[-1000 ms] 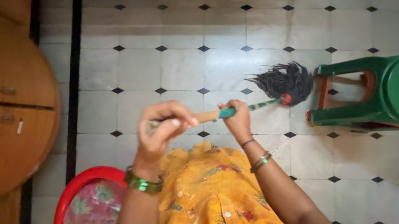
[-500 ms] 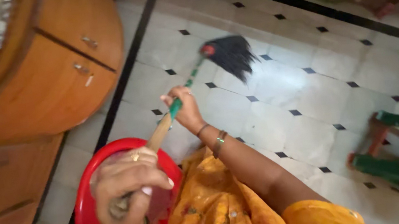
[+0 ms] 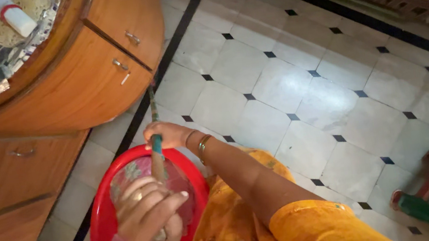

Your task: The person mops a tiled floor using a traditional mop. They move the mop head across various sections of the floor, including near a bed, around a green stool, and into a red bucket.

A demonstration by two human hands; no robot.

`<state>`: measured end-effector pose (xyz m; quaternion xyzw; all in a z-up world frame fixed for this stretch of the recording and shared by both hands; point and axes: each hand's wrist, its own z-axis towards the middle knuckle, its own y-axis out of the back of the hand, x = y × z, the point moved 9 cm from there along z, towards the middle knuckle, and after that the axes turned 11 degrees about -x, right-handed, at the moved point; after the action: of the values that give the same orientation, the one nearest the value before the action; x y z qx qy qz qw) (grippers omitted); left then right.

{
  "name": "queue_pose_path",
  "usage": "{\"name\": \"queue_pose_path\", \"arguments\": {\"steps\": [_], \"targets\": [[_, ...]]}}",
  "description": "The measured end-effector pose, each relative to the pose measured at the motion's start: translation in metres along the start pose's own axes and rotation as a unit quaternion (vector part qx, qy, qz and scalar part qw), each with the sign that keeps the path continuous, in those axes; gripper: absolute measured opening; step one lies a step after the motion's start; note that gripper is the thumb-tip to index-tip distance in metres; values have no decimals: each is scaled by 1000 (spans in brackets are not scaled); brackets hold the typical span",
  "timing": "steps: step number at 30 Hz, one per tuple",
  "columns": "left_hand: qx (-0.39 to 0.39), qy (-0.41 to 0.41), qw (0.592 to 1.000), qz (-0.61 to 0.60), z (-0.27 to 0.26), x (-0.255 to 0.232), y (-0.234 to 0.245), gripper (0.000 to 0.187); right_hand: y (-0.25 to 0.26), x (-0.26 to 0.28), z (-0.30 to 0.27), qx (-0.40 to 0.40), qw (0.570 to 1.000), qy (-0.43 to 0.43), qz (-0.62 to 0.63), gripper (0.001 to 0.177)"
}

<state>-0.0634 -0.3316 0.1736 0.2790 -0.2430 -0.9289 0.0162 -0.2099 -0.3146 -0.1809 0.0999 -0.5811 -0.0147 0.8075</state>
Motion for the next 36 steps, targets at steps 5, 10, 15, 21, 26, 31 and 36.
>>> {"name": "queue_pose_path", "arguments": {"steps": [5, 10, 15, 21, 26, 31, 36], "targets": [[-78, -35, 990, 108, -21, 4, 48, 14, -3, 33, 5, 36, 992, -64, -98, 43], [-175, 11, 970, 170, -91, 67, 143, 22, 13, 64, -9, 38, 985, -124, -117, 22], [-81, 47, 993, 78, -102, 109, 173, 36, 50, 103, -61, -40, 983, -136, -114, 28], [-85, 46, 995, -26, -41, 91, 93, 31, 128, 142, -164, -144, 956, -201, -161, 24], [36, 36, 930, -365, 50, -8, -61, 27, 207, 159, -272, -283, 901, -280, -172, 18], [109, 36, 853, -509, 79, -113, -183, 27, 254, 174, -397, -412, 831, -324, -184, 16], [202, 76, 797, -565, 42, -173, -267, 32, 255, 195, -504, -521, 744, -339, -246, 22]]}}
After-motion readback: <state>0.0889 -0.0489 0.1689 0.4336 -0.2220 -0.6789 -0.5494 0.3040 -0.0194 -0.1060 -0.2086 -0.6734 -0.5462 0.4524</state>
